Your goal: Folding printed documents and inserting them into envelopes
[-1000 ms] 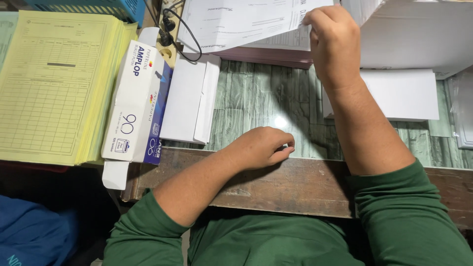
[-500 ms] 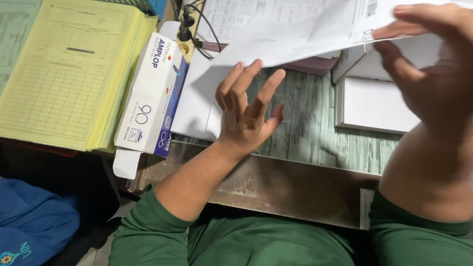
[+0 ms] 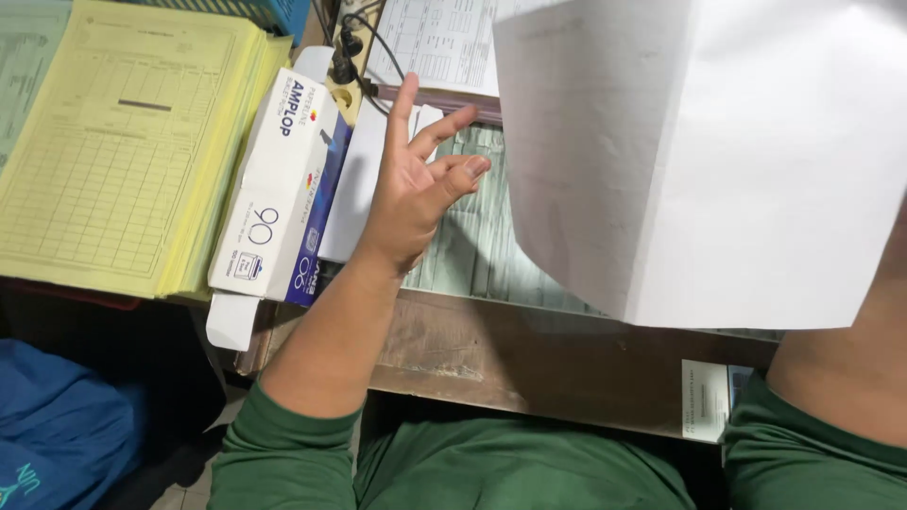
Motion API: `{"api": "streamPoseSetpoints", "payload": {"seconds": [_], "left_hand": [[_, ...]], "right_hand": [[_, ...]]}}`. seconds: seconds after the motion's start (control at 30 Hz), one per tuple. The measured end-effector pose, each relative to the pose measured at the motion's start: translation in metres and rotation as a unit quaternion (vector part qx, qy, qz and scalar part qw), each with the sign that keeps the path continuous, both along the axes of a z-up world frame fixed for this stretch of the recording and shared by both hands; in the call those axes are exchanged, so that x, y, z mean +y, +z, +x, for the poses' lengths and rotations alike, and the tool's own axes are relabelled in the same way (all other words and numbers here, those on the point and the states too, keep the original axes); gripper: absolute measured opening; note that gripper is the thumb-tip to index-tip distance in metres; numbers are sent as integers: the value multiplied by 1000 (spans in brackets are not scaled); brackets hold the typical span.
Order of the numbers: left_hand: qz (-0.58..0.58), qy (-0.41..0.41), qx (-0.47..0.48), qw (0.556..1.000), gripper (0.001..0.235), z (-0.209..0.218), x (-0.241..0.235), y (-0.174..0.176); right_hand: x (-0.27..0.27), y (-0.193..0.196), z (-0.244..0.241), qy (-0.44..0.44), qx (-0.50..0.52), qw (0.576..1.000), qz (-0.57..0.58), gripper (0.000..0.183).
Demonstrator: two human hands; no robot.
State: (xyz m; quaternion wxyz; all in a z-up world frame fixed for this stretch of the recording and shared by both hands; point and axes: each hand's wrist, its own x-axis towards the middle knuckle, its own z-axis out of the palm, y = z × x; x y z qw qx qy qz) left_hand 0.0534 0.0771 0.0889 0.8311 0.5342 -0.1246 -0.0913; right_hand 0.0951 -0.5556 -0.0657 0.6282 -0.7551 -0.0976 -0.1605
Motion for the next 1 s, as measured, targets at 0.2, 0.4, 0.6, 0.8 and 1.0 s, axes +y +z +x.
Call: {"api": "streamPoseSetpoints", "payload": {"seconds": [0.2,0.4,0.6,0.8,1.0], "left_hand": [[140,-117,85,980,118,9,-9,-10],[112,-226,180,951,121,-1,-32,-35],[26,-299,141,943,126,-1,-34,-66],[-100,-218,93,966,116,0,-34,-41],[-20,6,128,992,72,10,-14,-14]], "right_hand": [[213,160,-58,-45,38,987,150,25],[248,174,-69,-58,205,941,264,35],[269,185,-83,74,177,943,272,56],[293,196,-78,-79,221,968,93,41],[273,168,-65,-70,211,971,82,33]]}}
